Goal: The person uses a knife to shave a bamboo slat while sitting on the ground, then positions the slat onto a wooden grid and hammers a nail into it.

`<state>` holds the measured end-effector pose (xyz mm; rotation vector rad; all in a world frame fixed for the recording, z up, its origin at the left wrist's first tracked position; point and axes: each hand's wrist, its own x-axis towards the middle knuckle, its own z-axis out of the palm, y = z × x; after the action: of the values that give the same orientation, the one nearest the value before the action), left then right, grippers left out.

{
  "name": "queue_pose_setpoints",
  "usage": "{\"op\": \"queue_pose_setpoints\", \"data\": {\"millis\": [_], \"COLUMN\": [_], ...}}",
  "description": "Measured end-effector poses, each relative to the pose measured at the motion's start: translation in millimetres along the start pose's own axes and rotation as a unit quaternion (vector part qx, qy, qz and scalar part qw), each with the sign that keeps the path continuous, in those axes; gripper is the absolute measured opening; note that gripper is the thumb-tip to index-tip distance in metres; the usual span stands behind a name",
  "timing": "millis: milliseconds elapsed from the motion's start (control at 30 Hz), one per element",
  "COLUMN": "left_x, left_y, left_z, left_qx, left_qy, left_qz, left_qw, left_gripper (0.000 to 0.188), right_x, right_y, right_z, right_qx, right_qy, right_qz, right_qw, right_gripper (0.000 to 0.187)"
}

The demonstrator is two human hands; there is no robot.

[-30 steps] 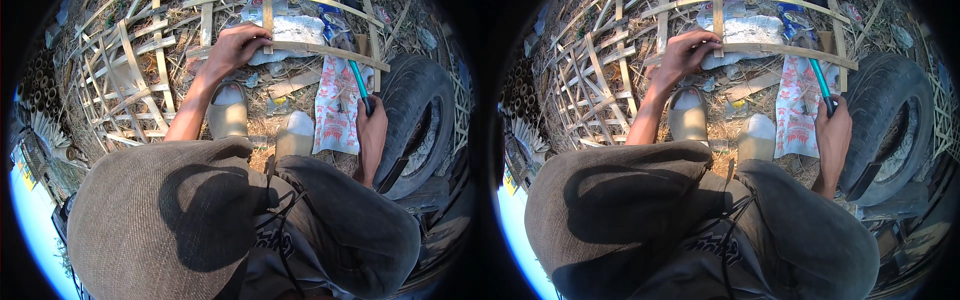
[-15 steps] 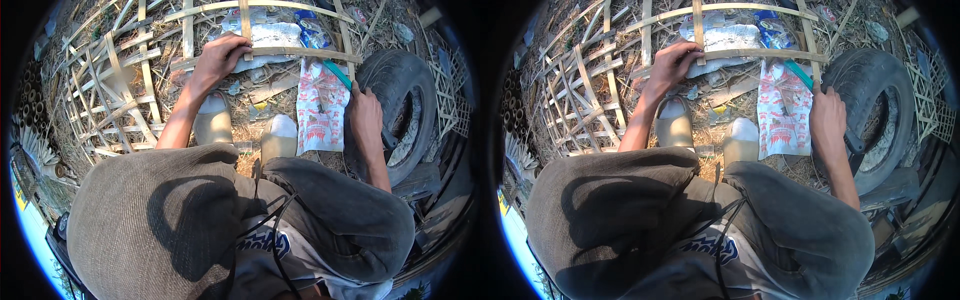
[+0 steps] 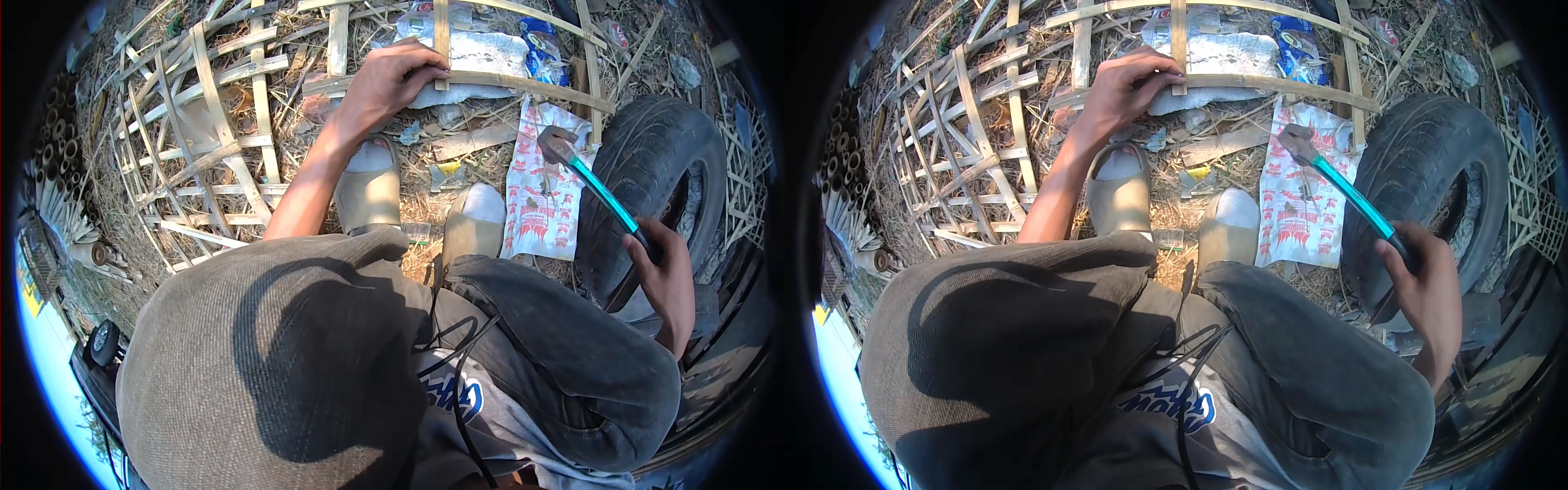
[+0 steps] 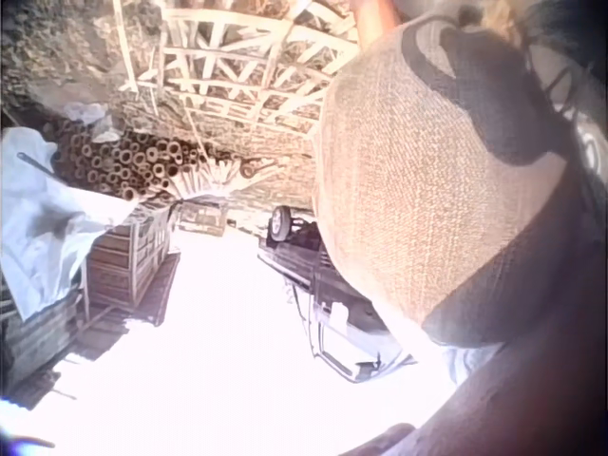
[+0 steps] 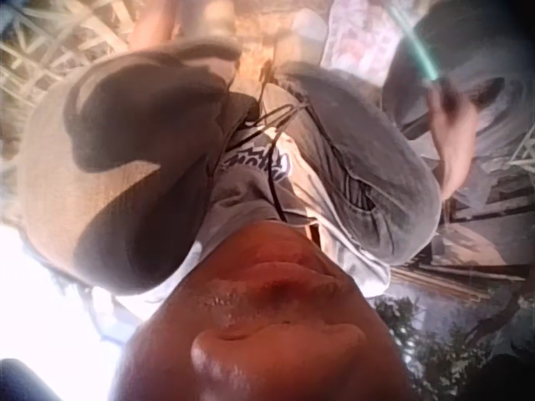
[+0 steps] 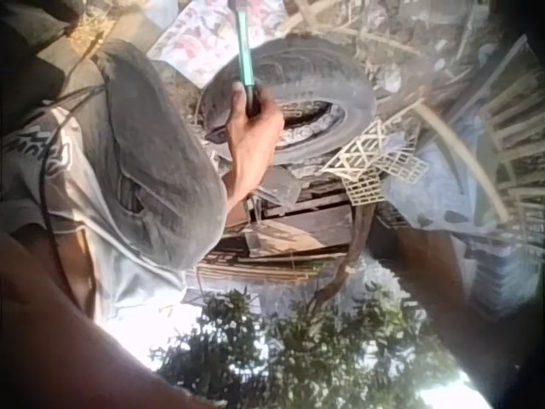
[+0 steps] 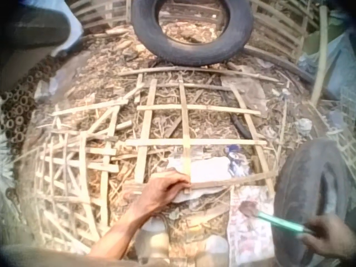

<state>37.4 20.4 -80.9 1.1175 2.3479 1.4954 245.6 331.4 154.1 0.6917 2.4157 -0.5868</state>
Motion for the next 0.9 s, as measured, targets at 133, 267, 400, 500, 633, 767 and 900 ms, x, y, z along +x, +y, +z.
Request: {"op": "queue_pose_setpoints", "data": {"millis": [133, 267, 400, 500, 633, 767, 900], "left_x": [10.2, 11.1, 12.8, 10.7, 6.1, 6.9, 9.3], "left_y": [0.8, 8.4, 5.5, 2.2, 1.1, 0.8, 4.2], "left_z": [7.2, -2.0, -0.2, 1.0, -0.5, -1.3, -0.1], "left_qx": [-0.007, 0.034, 0.015, 0.020, 0.025, 0.035, 0.014], "left_qy": [-0.019, -0.015, -0.019, -0.017, -0.030, -0.016, -0.024], "left_qz": [-0.008, -0.004, -0.025, -0.013, -0.014, -0.020, -0.021], "left_qw": [1.000, 0.999, 0.999, 1.000, 0.999, 0.999, 0.999], "left_gripper": [0.012, 0.011, 0.010, 0.012, 0.012, 0.013, 0.012], "right_x": [16.9, 51.3, 61.4, 73.7, 72.8, 67.5, 65.1], "right_y": [-6.3, -19.2, -49.4, -47.0, -48.1, -44.2, -41.2], "right_z": [58.0, 126.7, 159.6, 186.1, 191.3, 200.7, 200.6], "right_qx": [0.238, 0.346, 0.542, 0.454, 0.310, 0.286, 0.350], "right_qy": [-0.025, -0.054, -0.123, -0.029, 0.084, 0.045, 0.068], "right_qz": [0.009, -0.081, -0.026, -0.051, -0.185, -0.150, -0.159], "right_qw": [0.971, 0.933, 0.831, 0.889, 0.929, 0.945, 0.921], "right_gripper": [0.029, 0.036, 0.033, 0.029, 0.027, 0.030, 0.037]}}
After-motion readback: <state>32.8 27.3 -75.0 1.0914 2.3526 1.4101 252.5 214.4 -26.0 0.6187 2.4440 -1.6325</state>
